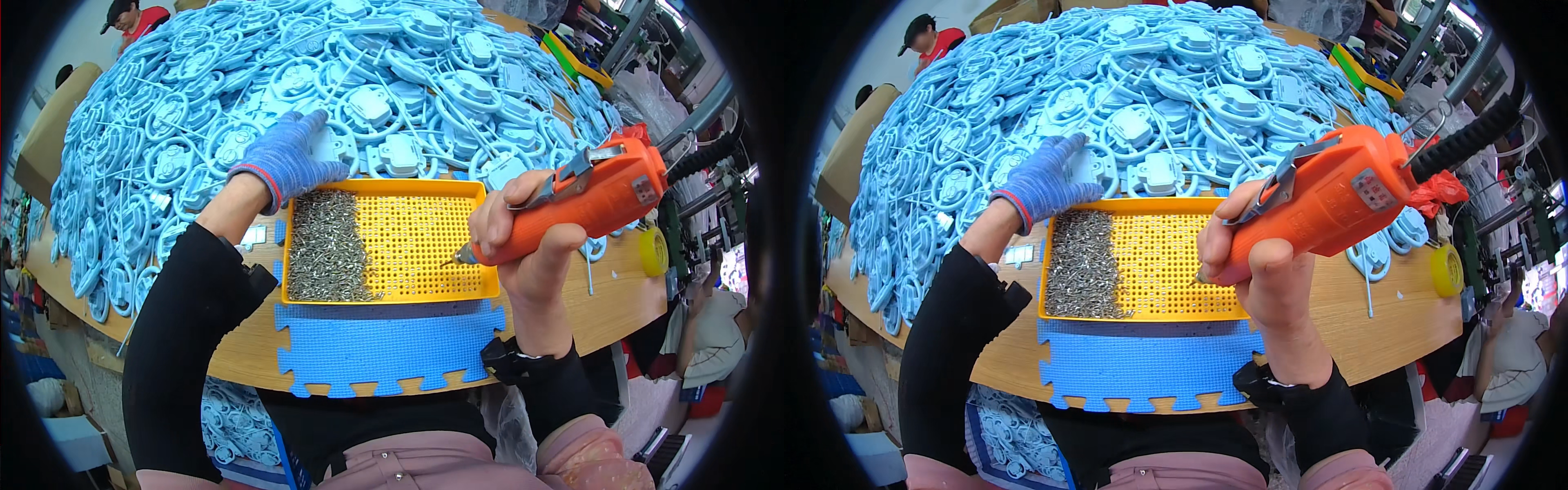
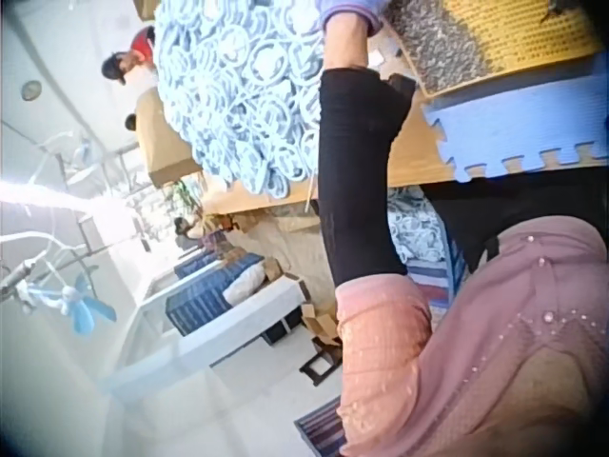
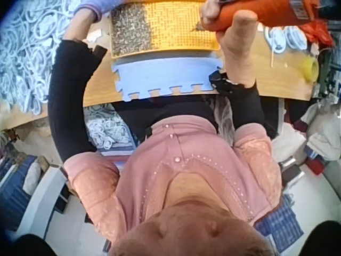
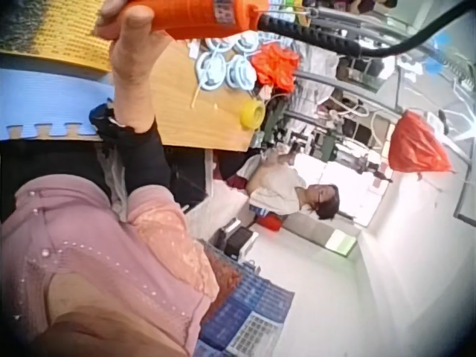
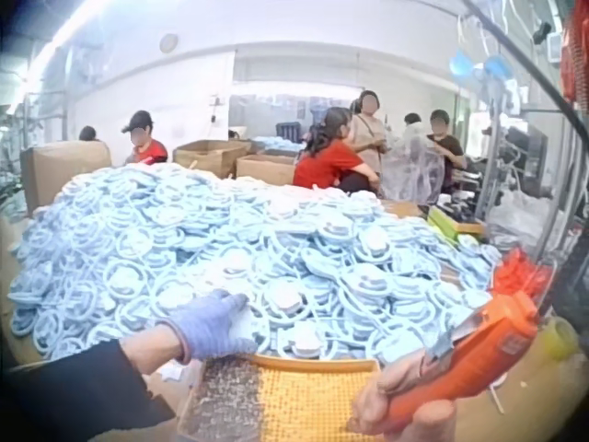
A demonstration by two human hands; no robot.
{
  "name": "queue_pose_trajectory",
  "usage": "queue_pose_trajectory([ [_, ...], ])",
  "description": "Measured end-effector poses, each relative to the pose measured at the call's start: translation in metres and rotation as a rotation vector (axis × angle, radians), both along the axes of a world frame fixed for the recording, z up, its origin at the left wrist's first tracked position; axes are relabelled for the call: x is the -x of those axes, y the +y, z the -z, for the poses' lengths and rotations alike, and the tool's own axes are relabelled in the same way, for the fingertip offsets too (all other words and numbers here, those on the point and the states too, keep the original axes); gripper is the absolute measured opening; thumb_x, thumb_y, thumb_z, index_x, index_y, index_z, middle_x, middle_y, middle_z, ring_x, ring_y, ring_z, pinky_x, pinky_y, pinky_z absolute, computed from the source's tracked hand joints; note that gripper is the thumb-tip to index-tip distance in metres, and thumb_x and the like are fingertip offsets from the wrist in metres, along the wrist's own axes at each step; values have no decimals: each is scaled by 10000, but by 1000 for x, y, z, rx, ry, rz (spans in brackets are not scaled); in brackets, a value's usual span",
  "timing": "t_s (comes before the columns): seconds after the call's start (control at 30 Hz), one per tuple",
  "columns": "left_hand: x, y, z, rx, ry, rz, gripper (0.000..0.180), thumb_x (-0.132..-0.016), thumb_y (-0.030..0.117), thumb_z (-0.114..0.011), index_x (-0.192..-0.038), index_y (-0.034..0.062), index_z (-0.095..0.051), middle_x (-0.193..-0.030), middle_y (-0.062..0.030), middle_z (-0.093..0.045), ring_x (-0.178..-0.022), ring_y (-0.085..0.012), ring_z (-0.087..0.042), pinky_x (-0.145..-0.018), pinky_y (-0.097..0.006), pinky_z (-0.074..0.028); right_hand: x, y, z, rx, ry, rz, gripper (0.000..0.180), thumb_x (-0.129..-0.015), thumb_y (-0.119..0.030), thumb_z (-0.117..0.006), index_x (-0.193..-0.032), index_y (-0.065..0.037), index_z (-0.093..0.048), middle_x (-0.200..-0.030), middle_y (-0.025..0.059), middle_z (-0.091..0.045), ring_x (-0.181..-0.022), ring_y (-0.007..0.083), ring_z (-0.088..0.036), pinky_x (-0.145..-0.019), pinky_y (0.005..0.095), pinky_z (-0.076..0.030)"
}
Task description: Assembling blue plastic components using an electric screwdriver at a factory workbench.
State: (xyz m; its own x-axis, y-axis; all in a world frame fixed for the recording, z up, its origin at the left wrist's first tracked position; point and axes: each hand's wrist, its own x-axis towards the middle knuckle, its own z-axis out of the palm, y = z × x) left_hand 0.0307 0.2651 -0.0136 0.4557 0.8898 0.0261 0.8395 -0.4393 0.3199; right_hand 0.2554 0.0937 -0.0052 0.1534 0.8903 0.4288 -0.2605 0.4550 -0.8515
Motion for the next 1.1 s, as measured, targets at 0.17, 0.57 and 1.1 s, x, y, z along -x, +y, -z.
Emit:
queue_pose_trajectory([
  [0.17,-5,14,8,-30,113,-33,888,-657,450,-760,-1371,53,-412,-1173,-233,-517,-1088,-352,-551,-926,-392,-457,-2,-5,1,42,-60,-91,703,-677,-709,-619,-914,-58,-501,-582,26,-525,-460,129,-483,-440,255,-403],
  [0.57,32,31,11,296,-700,-113,626,-744,142,-776,-1272,-16,-479,-1083,-104,-617,-957,-163,-598,-845,-295,-500,0,-10,3,63,-59,-77,674,-700,-680,-638,-915,-56,-500,-594,34,-541,-467,125,-492,-443,254,-400],
  [1.1,75,-223,21,854,-1117,-273,653,-702,217,-803,-1218,-52,-506,-1151,-164,-597,-1026,-222,-606,-903,-344,-491,5,-26,-21,-2,2,-78,711,-666,-604,-752,-971,-2,-529,-645,63,-559,-558,132,-542,-464,232,-419],
])
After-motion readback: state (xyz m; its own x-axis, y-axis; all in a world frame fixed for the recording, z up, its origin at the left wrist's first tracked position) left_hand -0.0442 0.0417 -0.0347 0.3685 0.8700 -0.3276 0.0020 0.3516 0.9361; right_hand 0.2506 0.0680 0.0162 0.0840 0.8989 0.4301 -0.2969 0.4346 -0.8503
